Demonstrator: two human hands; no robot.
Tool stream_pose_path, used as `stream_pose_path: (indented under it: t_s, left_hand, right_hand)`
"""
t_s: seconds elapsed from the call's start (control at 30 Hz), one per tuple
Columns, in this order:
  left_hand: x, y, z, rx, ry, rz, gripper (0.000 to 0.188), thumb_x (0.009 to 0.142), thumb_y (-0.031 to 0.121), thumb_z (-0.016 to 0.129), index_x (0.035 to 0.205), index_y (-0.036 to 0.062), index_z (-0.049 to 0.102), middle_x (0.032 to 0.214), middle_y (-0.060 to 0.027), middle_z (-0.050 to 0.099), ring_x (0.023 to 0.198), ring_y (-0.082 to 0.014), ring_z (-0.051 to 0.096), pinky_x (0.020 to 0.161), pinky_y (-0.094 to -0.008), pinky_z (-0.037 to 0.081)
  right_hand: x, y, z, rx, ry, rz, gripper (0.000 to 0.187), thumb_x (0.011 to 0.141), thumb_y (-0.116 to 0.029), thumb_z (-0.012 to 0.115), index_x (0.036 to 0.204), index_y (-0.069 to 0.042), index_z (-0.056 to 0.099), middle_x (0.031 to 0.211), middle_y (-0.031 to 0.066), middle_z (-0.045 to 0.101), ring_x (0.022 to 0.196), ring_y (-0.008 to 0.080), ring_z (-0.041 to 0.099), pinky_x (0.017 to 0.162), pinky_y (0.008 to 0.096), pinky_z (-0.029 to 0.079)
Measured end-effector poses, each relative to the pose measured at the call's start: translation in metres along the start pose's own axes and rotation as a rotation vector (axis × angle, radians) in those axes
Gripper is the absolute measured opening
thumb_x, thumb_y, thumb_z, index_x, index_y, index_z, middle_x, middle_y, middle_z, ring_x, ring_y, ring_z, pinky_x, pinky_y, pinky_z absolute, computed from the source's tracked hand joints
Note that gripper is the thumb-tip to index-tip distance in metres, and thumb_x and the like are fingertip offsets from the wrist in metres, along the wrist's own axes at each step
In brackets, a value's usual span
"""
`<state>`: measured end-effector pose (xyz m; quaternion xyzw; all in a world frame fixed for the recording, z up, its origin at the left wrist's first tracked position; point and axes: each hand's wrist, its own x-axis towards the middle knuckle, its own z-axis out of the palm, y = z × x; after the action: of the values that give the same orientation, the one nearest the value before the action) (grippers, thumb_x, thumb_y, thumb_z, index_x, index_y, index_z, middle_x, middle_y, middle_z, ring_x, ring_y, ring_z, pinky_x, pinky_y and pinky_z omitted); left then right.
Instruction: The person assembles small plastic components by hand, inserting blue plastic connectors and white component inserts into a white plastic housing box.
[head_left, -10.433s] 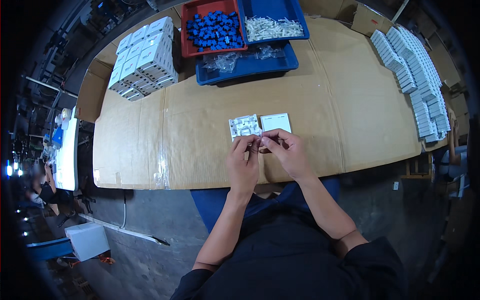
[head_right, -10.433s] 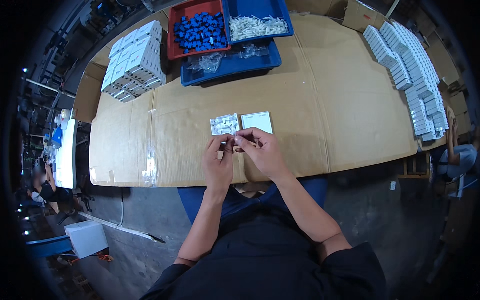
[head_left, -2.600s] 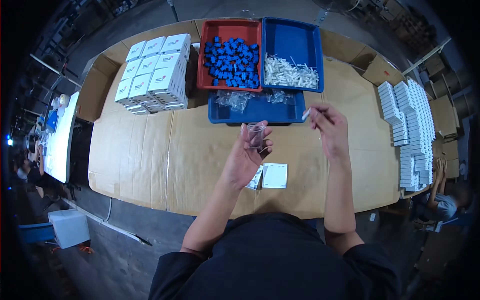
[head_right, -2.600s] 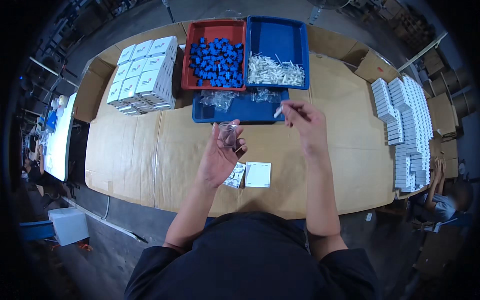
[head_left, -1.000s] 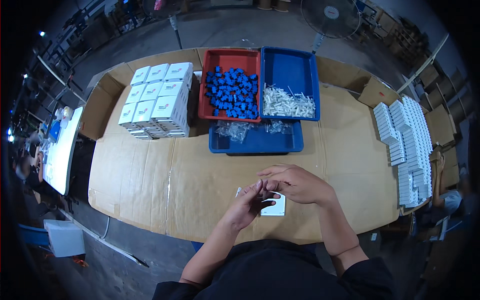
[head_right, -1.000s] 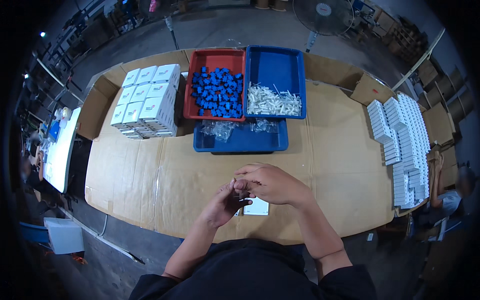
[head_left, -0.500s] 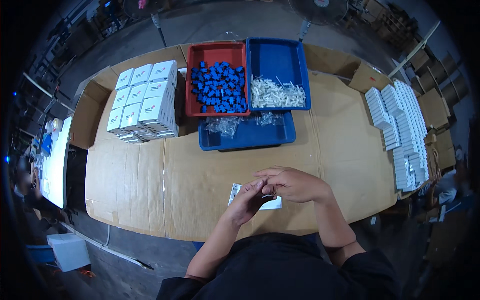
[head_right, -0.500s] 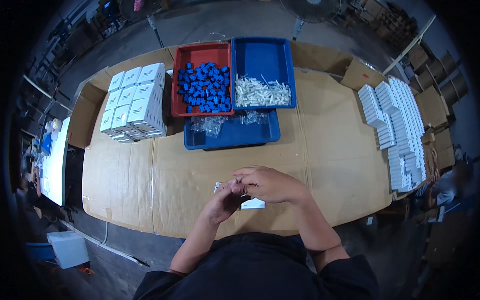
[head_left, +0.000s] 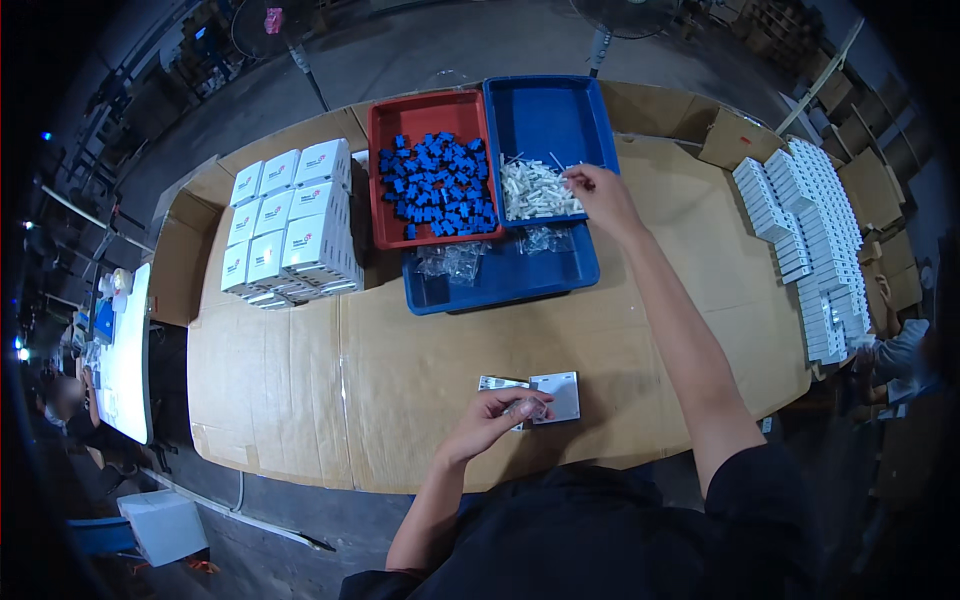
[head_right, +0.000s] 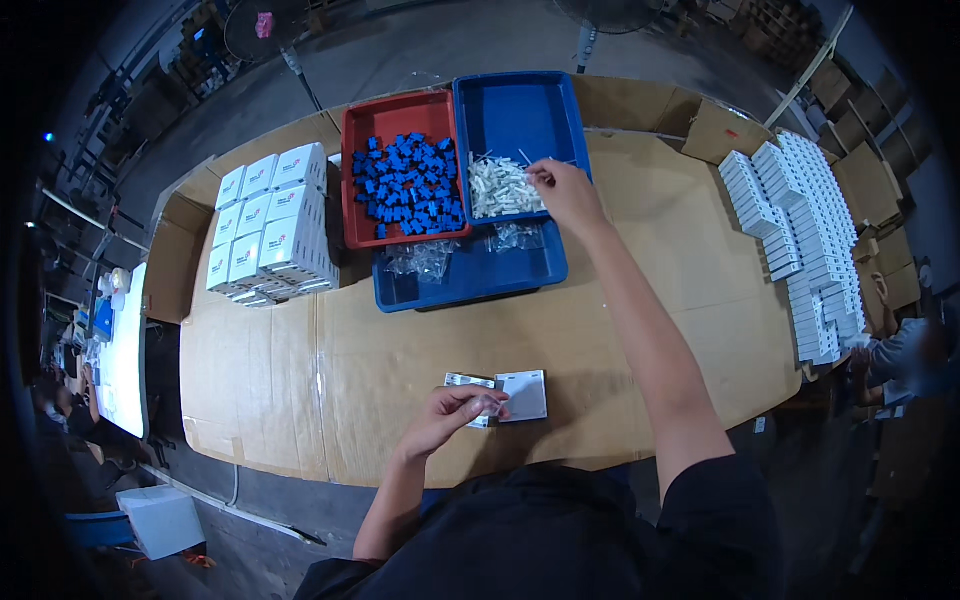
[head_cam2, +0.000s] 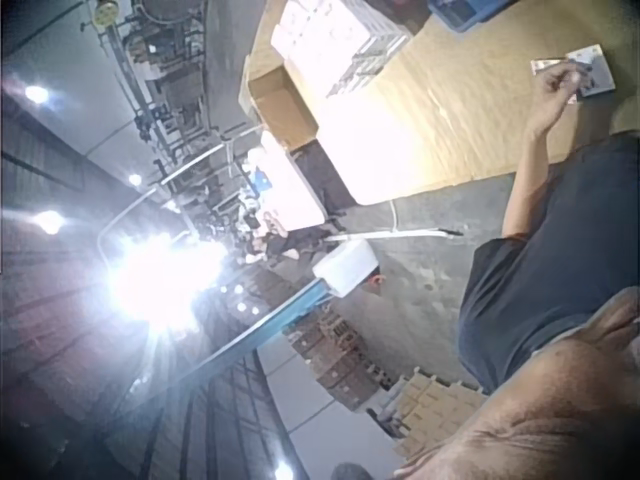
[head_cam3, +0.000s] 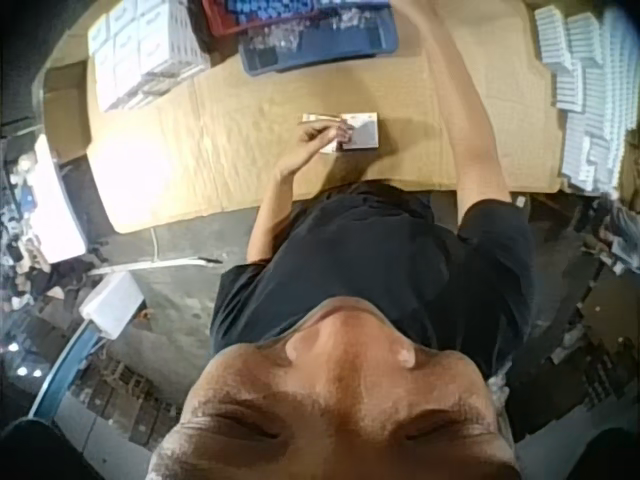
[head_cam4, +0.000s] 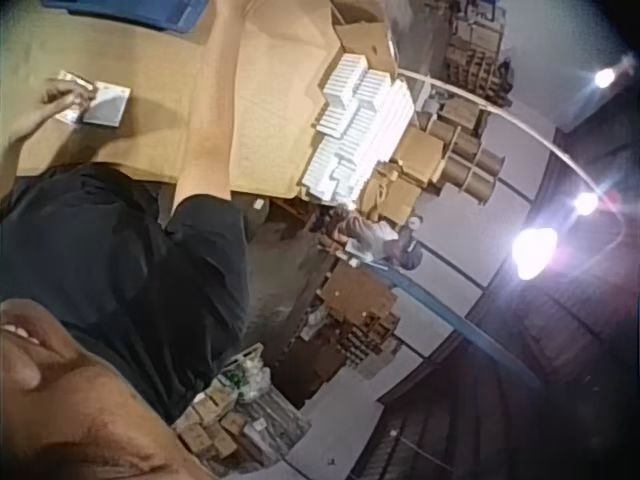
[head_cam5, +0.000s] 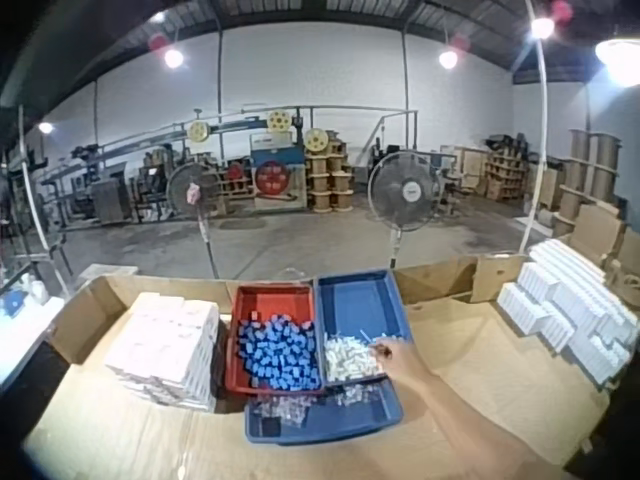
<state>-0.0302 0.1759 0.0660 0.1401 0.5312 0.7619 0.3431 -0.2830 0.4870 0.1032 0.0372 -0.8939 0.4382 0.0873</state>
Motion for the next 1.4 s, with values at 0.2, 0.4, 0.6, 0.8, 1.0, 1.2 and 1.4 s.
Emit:
stream_pose_path:
  t_s: [0.2,0.4,0.6,0.8,1.0,1.2,1.4]
  left_hand:
    - [0.009,-0.006,0.008,-0.047,0.115,0.003,0.044,0.113,0.031,0.052,0.126,-0.0060,0.070,0.104,-0.0108,0.076,0.092,-0.0147,0.069,0.088,-0.0322,0.055]
    - [0.009,-0.008,0.012,-0.146,0.173,-0.065,0.048,0.114,0.036,0.046,0.128,-0.0041,0.069,0.112,-0.0122,0.077,0.099,-0.0154,0.069,0.095,-0.0330,0.054]
    - [0.005,-0.017,0.016,-0.336,0.203,-0.121,0.049,0.115,0.036,0.044,0.131,-0.0052,0.066,0.117,-0.0134,0.076,0.103,-0.0172,0.070,0.100,-0.0348,0.054]
    - [0.003,-0.013,0.026,-0.381,0.185,-0.076,0.044,0.113,0.034,0.048,0.126,-0.0041,0.066,0.115,-0.0161,0.074,0.103,-0.0228,0.071,0.100,-0.0394,0.054]
    - [0.011,0.000,0.028,-0.394,0.441,0.189,0.049,0.110,0.042,0.052,0.133,-0.0003,0.063,0.119,-0.0129,0.072,0.107,-0.0209,0.069,0.100,-0.0382,0.053]
    - [0.029,0.037,0.024,-0.696,0.350,0.160,0.058,0.111,0.053,0.044,0.141,0.0044,0.057,0.125,-0.0073,0.070,0.110,-0.0216,0.067,0.098,-0.0383,0.052]
    - [0.016,0.038,0.017,-0.660,0.360,0.132,0.058,0.111,0.051,0.044,0.144,0.0047,0.055,0.128,-0.0081,0.070,0.110,-0.0206,0.068,0.097,-0.0384,0.054]
  right_hand:
    - [0.059,0.028,0.015,-0.451,0.039,-0.138,0.017,0.094,-0.013,0.066,0.107,-0.010,0.077,0.109,0.0125,0.074,0.104,0.0349,0.069,0.090,0.0454,0.056]
    - [0.072,0.027,0.018,-0.631,-0.046,-0.153,0.008,0.092,-0.011,0.068,0.090,-0.009,0.075,0.106,0.0118,0.067,0.106,0.0327,0.066,0.087,0.0473,0.056]
    - [0.073,0.047,0.015,-0.642,0.160,-0.304,0.011,0.093,-0.015,0.072,0.099,-0.006,0.074,0.105,0.0094,0.069,0.098,0.0282,0.068,0.081,0.0424,0.053]
    - [0.016,0.012,-0.028,0.668,0.123,0.135,0.020,0.099,-0.016,0.074,0.112,-0.001,0.072,0.106,0.0071,0.073,0.082,0.0107,0.061,0.073,0.0271,0.050]
    - [-0.061,-0.059,-0.050,1.023,0.082,0.084,0.016,0.100,-0.011,0.071,0.112,0.000,0.070,0.103,0.0092,0.072,0.077,0.0096,0.057,0.070,0.0242,0.047]
    - [-0.136,-0.077,-0.024,0.837,0.008,0.133,0.014,0.099,-0.007,0.070,0.111,-0.001,0.070,0.099,0.0055,0.071,0.076,0.0082,0.055,0.071,0.0232,0.046]
    - [-0.168,-0.123,0.017,0.661,-0.144,0.083,0.013,0.094,-0.002,0.076,0.107,-0.001,0.074,0.096,0.0030,0.074,0.082,0.0067,0.063,0.073,0.0228,0.049]
